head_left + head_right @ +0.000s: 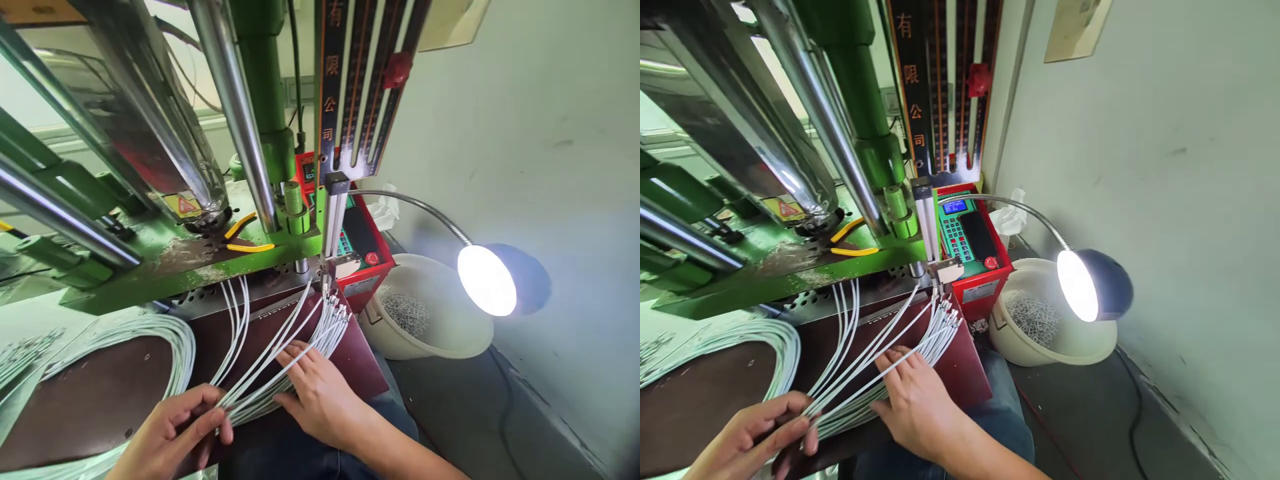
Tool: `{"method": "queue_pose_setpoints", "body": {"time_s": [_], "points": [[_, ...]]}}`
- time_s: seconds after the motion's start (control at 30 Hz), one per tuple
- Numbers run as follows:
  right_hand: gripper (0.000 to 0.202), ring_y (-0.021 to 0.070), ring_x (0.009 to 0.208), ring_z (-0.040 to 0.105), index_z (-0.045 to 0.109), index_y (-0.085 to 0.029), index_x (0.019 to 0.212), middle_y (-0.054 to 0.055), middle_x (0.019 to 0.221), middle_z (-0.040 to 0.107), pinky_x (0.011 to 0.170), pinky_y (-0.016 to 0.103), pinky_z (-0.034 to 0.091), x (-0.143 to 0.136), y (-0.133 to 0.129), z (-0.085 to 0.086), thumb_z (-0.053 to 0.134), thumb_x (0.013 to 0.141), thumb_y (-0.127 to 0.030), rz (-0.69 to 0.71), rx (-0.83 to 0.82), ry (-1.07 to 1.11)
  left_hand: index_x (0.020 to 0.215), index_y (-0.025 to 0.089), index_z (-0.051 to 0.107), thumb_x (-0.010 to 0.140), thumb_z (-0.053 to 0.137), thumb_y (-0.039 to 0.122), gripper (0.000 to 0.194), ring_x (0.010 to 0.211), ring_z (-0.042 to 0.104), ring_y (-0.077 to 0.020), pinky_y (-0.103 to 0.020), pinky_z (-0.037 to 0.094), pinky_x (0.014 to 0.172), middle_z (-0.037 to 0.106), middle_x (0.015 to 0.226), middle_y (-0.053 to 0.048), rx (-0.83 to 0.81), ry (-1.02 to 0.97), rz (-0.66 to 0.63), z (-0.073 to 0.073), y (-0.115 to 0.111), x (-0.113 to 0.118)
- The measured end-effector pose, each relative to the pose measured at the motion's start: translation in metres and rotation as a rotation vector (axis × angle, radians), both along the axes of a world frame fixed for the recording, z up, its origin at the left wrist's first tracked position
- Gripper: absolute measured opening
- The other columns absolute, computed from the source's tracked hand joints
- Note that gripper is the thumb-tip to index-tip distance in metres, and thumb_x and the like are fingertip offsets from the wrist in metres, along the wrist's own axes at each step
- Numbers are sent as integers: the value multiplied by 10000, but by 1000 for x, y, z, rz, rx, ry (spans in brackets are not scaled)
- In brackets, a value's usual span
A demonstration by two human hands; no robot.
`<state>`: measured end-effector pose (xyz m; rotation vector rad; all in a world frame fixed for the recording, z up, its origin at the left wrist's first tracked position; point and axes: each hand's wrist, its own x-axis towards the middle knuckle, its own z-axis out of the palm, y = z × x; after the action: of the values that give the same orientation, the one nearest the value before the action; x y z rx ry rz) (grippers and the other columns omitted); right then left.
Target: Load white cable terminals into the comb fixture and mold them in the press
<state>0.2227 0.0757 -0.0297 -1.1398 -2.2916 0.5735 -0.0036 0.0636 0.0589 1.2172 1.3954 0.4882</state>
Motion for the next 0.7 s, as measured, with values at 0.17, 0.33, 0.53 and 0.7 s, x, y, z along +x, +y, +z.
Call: {"method": "queue_pose_setpoints", "body": {"time_s": [0.17, 0.33, 0.53, 0.7], "points": [[371, 295, 1098, 554, 565, -95, 1217, 148, 1172, 626, 983, 469, 464, 8, 7, -11, 571, 924, -322, -67, 116, -81, 756, 135, 632, 837, 624, 412, 288, 460, 536, -92, -200, 412, 442, 683, 652, -36, 59, -164, -17, 3, 13, -17], [456, 300, 1030, 576, 512, -54, 1287, 168, 1096, 639, 932, 483, 483, 12, 15, -28, 471, 969, -379, -98, 196, -133, 783, 134, 587, 832, 664, 375, 258, 446, 539, -93, -199, 395, 441, 688, 626, -36, 62, -342, 24, 6, 16, -34], [361, 318, 1160, 529, 548, -129, 1273, 148, 1206, 610, 1018, 522, 419, 16, 13, -16, 502, 949, -281, -73, 44, -47, 910, 137, 622, 837, 645, 436, 309, 419, 499, -77, -183, 340, 404, 700, 649, -44, -81, -407, -123, 8, 9, -10], [762, 265, 1248, 514, 375, -225, 1442, 106, 1360, 541, 1080, 442, 395, 27, -5, 24, 722, 796, -432, 201, -635, 453, 797, 165, 605, 862, 557, 515, 359, 428, 447, -60, -173, 314, 400, 659, 666, -8, -203, -216, -295, -6, 0, 25]]}}
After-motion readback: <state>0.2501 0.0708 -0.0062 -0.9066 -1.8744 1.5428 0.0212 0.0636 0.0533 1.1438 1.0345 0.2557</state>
